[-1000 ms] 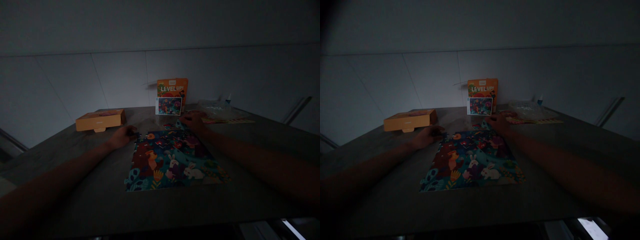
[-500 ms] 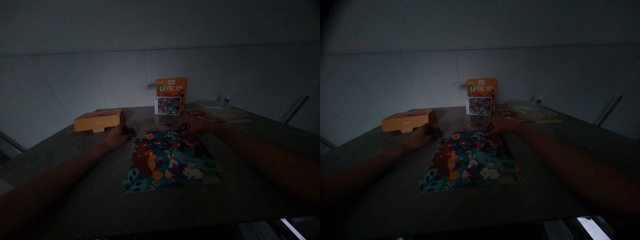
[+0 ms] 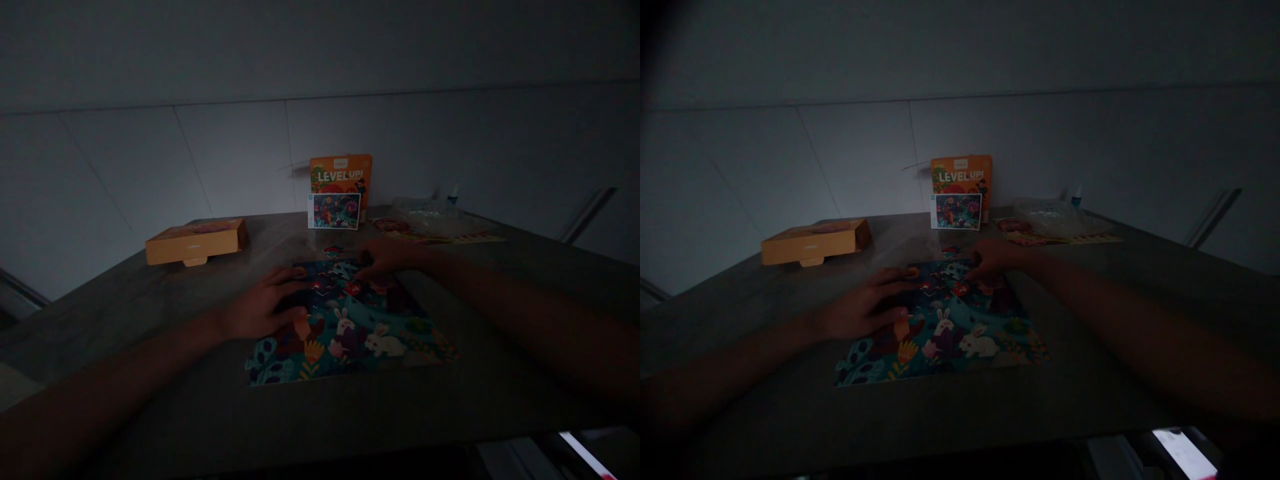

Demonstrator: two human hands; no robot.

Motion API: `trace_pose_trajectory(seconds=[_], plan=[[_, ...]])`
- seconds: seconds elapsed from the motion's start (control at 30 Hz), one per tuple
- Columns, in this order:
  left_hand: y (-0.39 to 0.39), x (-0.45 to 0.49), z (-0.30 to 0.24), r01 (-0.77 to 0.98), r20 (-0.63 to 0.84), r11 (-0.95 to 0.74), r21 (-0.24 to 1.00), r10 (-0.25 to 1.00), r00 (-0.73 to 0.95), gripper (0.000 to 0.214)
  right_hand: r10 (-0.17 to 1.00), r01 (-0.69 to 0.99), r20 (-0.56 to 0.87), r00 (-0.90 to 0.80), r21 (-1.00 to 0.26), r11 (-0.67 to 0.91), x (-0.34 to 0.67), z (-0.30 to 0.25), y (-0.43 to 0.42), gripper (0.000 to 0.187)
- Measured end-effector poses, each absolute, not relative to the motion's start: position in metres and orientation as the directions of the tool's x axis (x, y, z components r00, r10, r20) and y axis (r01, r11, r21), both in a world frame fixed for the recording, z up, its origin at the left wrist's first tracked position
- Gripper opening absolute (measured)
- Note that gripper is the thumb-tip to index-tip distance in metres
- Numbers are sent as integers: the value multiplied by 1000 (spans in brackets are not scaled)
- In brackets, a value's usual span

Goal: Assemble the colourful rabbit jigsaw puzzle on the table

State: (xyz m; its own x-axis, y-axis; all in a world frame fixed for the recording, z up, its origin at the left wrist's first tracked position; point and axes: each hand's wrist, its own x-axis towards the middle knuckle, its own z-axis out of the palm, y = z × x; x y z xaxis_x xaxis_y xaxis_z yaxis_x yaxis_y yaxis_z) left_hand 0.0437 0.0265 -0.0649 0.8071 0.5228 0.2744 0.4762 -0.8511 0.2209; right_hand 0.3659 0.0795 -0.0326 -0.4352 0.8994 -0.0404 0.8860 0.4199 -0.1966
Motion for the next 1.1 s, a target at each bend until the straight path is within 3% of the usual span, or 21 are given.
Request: trace_pose_trajectory(seconds=[0.2, 0.4, 0.6, 0.8, 1.1], plan=[[28, 41, -60, 436, 178, -880, 188, 467, 866, 50, 907, 899, -106, -407, -225, 377, 361, -27, 74, 41], [15, 49, -53, 336, 131, -919, 208, 367, 921, 53, 902, 865, -13, -431, -292, 409, 360, -29, 73, 36], [13, 50, -51, 332, 102, -924, 191, 355, 929, 54, 896, 777, 118, -428, -458, 432, 362, -38, 81, 57], [14, 52, -51, 308, 140, -930, 201, 339, 930, 53, 850, 538, 138, -508, -720, 438, 363, -39, 86, 38], [13, 53, -50, 312, 142, -930, 193, 341, 929, 55, 883, 578, 252, -396, -679, 452, 358, -38, 84, 24]])
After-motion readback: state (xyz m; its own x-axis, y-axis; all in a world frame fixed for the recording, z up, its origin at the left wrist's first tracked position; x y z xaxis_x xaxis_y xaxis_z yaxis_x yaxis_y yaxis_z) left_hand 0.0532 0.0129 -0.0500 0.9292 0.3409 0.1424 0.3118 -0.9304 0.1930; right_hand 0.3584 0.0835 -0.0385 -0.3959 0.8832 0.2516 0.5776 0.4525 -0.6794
